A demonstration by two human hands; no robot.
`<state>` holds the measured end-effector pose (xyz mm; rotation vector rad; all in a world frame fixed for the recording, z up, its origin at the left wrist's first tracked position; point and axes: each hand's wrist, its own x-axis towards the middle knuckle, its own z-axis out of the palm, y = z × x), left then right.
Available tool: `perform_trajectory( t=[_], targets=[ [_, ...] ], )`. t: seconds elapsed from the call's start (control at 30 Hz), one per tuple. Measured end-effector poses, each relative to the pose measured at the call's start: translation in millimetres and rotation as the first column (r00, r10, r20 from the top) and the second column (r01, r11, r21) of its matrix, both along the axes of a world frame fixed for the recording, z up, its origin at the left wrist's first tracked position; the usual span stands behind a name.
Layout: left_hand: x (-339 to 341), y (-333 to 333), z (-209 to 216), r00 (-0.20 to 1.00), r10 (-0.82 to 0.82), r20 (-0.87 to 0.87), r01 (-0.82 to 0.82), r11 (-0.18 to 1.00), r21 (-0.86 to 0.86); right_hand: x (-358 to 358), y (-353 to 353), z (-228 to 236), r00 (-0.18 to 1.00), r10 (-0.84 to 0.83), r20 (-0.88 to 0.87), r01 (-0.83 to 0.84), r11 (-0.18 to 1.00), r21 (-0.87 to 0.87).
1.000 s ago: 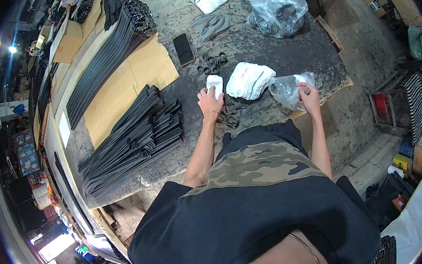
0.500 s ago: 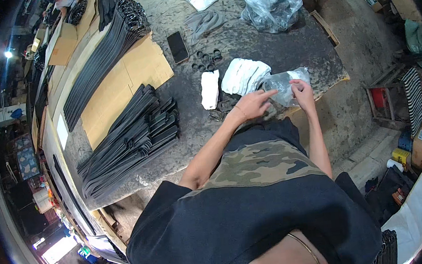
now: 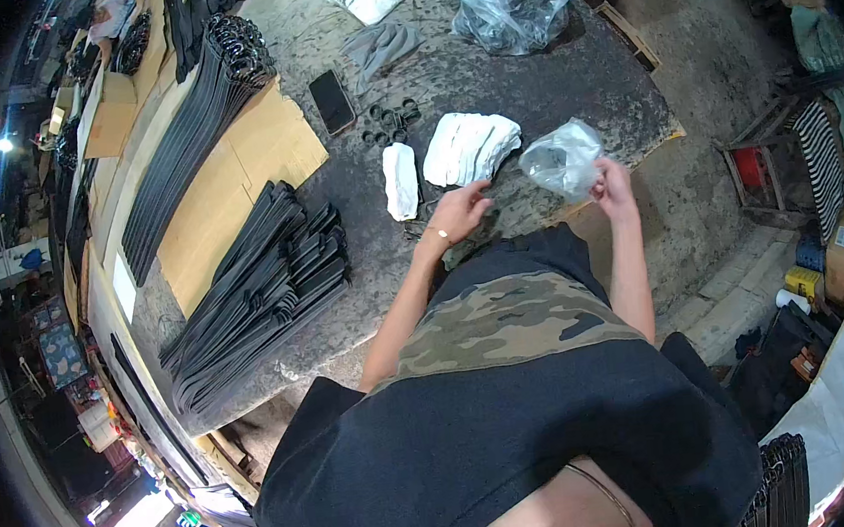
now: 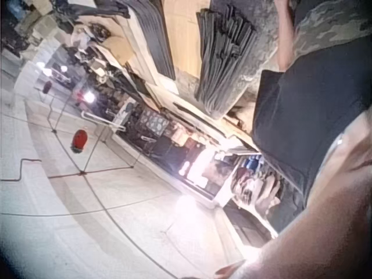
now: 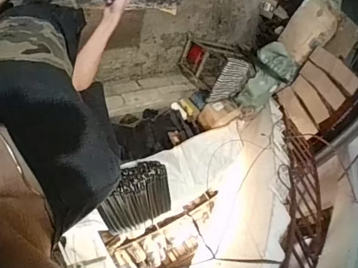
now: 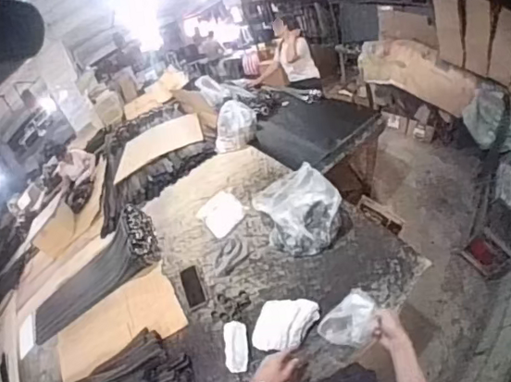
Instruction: The person attaches a buckle to a belt strap, places the belt on the table, and unwraps additional buckles from paper and plastic packaging. The person then organizes the buckles and loops on the table by hand.
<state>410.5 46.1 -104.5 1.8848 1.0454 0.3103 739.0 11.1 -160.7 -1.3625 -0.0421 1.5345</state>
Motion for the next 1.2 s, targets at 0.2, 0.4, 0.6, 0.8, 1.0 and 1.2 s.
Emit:
perform_trajectory(
  t=[0.2,0.4,0.6,0.8,1.0,1.2],
  targets=[
    [-45,1,-9,0.951,0.297,-0.086,-0.299,0.954,-0.016,6,7,26,0.991,0.016,0.135,-0.027,0.996,0.084],
    [-52,3,-6,0.955,0.276,-0.107,-0.284,0.956,-0.069,-13,17,-3,0.736,0.393,0.551,-0.401,0.909,-0.113],
    [4,0,14,0.962,-0.265,-0.067,0.245,0.943,-0.223,-46,18,-31,0.727,0.446,0.522,-0.447,0.884,-0.133],
    [-34,5,-15,0.966,0.259,-0.021,-0.26,0.961,-0.091,-39,14,-35,0.785,0.452,0.425,-0.436,0.889,-0.139],
    [-62,-3,-11,0.997,0.078,-0.009,-0.078,0.983,-0.165,-35,12,-39,0.796,0.419,0.436,-0.41,0.904,-0.121],
    [-90,7,-42,0.661,0.565,-0.494,-0.556,0.811,0.184,-42,17,-33,0.778,0.438,0.449,-0.429,0.894,-0.128]
  ],
)
